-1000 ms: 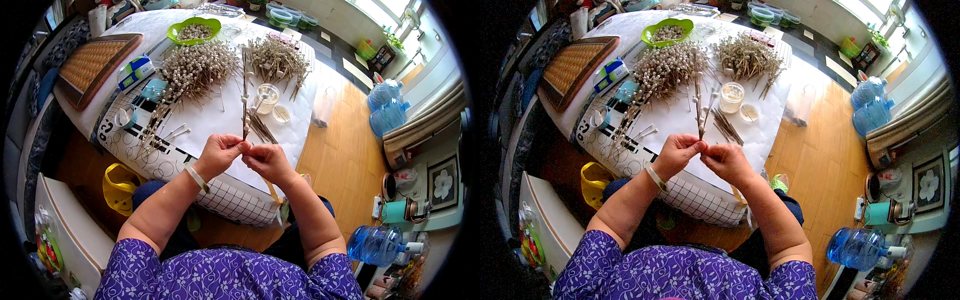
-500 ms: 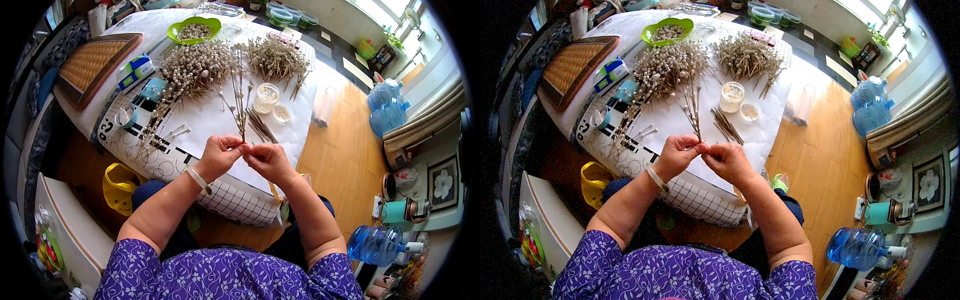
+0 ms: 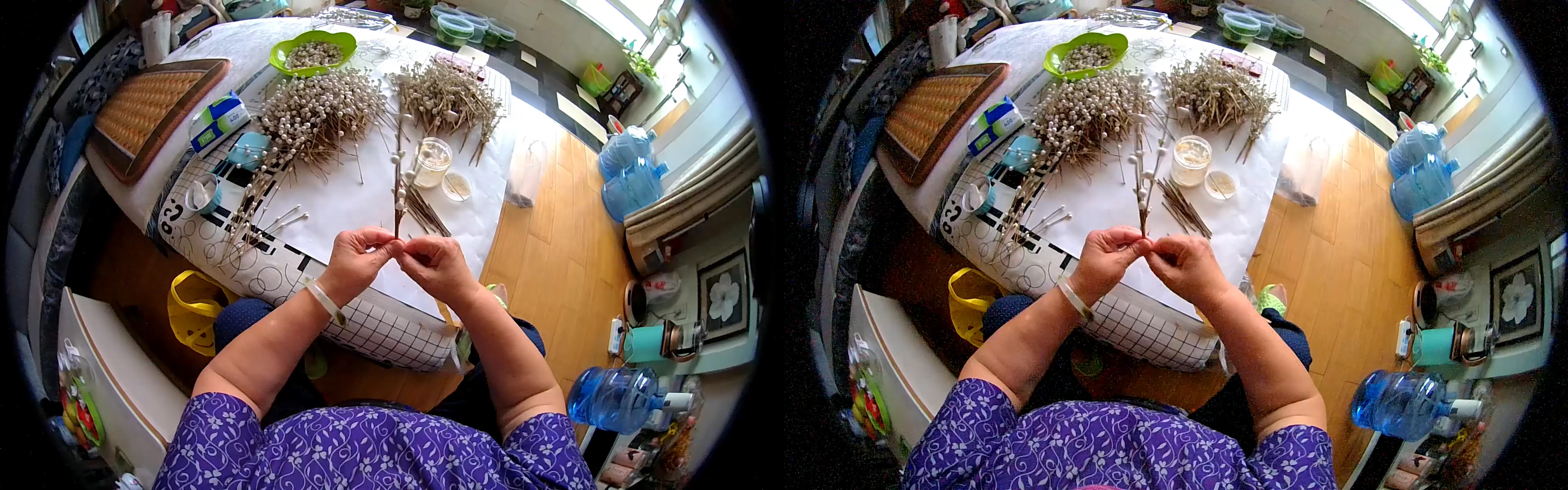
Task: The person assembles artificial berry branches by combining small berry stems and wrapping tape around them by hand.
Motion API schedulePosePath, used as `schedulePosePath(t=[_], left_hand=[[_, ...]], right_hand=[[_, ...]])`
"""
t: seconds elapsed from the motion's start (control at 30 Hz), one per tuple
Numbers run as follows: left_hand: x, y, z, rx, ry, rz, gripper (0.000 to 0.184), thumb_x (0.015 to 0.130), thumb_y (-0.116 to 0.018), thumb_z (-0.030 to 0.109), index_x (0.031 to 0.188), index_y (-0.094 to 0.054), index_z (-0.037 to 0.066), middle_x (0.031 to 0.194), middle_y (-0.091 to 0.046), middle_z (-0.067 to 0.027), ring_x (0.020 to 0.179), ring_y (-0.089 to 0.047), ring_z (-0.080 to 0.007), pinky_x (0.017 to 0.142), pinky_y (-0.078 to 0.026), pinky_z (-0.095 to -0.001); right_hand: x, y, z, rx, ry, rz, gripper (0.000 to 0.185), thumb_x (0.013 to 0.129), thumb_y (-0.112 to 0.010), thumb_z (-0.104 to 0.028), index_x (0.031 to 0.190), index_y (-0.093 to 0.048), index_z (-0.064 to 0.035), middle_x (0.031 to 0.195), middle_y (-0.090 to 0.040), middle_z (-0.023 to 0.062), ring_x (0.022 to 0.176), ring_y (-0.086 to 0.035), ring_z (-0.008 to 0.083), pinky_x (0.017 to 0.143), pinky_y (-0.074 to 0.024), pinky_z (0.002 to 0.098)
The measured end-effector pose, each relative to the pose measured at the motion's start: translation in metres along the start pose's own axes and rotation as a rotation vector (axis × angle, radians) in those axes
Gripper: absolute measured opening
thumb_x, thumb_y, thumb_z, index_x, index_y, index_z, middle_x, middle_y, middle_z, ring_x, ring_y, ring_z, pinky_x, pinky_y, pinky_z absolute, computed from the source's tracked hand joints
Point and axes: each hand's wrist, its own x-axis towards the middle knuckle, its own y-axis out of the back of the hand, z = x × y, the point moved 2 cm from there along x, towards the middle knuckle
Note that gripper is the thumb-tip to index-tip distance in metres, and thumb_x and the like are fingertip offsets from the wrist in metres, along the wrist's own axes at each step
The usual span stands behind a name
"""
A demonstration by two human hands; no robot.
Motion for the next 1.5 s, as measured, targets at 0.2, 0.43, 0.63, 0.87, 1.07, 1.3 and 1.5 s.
schedulePosePath(t=[0.2, 0.43, 0.63, 0.87, 1.07, 1.3, 1.5], left_hand=[[0.001, 0.000, 0.006, 0.168, -0.005, 0.035, 0.009, 0.081, -0.059, 0.006, 0.081, -0.061, -0.003, 0.070, -0.061, -0.0034, 0.065, -0.054, -0.0062, 0.061, -0.046, -0.0201], [0.002, 0.002, 0.006, 0.410, -0.131, 0.067, 0.009, 0.078, -0.060, 0.006, 0.080, -0.060, -0.003, 0.067, -0.062, -0.0092, 0.058, -0.055, -0.0093, 0.053, -0.045, -0.0232], [0.001, -0.002, 0.014, 0.462, -0.121, -0.005, 0.006, 0.081, -0.058, 0.004, 0.080, -0.058, -0.002, 0.072, -0.059, -0.0028, 0.068, -0.053, -0.0070, 0.062, -0.045, -0.0209], [0.000, -0.005, 0.009, 0.086, 0.079, 0.039, 0.008, 0.082, -0.057, 0.006, 0.079, -0.057, -0.001, 0.069, -0.058, -0.0023, 0.065, -0.052, -0.0070, 0.060, -0.044, -0.0204], [-0.001, -0.002, 0.018, -0.022, 0.102, 0.037, 0.009, 0.082, -0.058, 0.007, 0.081, -0.059, -0.002, 0.069, -0.059, -0.0026, 0.061, -0.051, -0.0067, 0.058, -0.044, -0.0199], [-0.004, -0.011, 0.012, -0.049, 0.129, -0.134, 0.011, 0.080, -0.061, 0.009, 0.083, -0.062, -0.002, 0.071, -0.061, -0.0052, 0.063, -0.056, -0.0097, 0.059, -0.047, -0.0220], [-0.002, -0.007, 0.022, -0.091, 0.249, -0.153, 0.017, 0.084, -0.057, 0.013, 0.084, -0.061, -0.003, 0.071, -0.061, -0.0058, 0.062, -0.056, -0.0097, 0.060, -0.047, -0.0224]], right_hand=[[0.000, 0.006, -0.009, -0.123, -0.010, -0.002, 0.015, 0.075, -0.060, -0.014, 0.071, -0.060, 0.0006, 0.052, -0.050, 0.0116, 0.045, -0.045, 0.0115, 0.044, -0.0385, 0.0271], [0.001, 0.004, 0.004, 0.001, -0.086, -0.110, 0.017, 0.078, -0.060, -0.014, 0.071, -0.060, 0.0018, 0.054, -0.051, 0.0048, 0.048, -0.043, 0.0066, 0.045, -0.0370, 0.0233], [0.001, 0.002, 0.002, 0.022, -0.102, -0.165, 0.012, 0.078, -0.060, -0.009, 0.072, -0.058, 0.0012, 0.056, -0.052, 0.0007, 0.050, -0.045, 0.0049, 0.043, -0.0348, 0.0224], [-0.001, 0.002, -0.030, -0.276, 0.329, -0.025, 0.006, 0.073, -0.056, -0.004, 0.067, -0.054, -0.0026, 0.058, -0.051, 0.0139, 0.053, -0.052, 0.0266, 0.048, -0.0411, 0.0323], [0.000, 0.028, -0.016, 0.327, -0.119, 0.059, 0.012, 0.081, -0.056, -0.008, 0.073, -0.058, -0.0004, 0.062, -0.052, -0.0026, 0.055, -0.043, 0.0030, 0.049, -0.0342, 0.0178], [0.011, 0.011, 0.002, 0.454, -0.200, -0.059, 0.012, 0.079, -0.062, -0.009, 0.074, -0.057, 0.0009, 0.068, -0.057, 0.0021, 0.062, -0.051, 0.0065, 0.055, -0.0421, 0.0216], [0.016, 0.009, -0.004, 0.476, -0.208, -0.107, 0.014, 0.081, -0.061, -0.013, 0.075, -0.059, -0.0005, 0.065, -0.056, -0.0001, 0.057, -0.048, 0.0058, 0.052, -0.0399, 0.0202]])
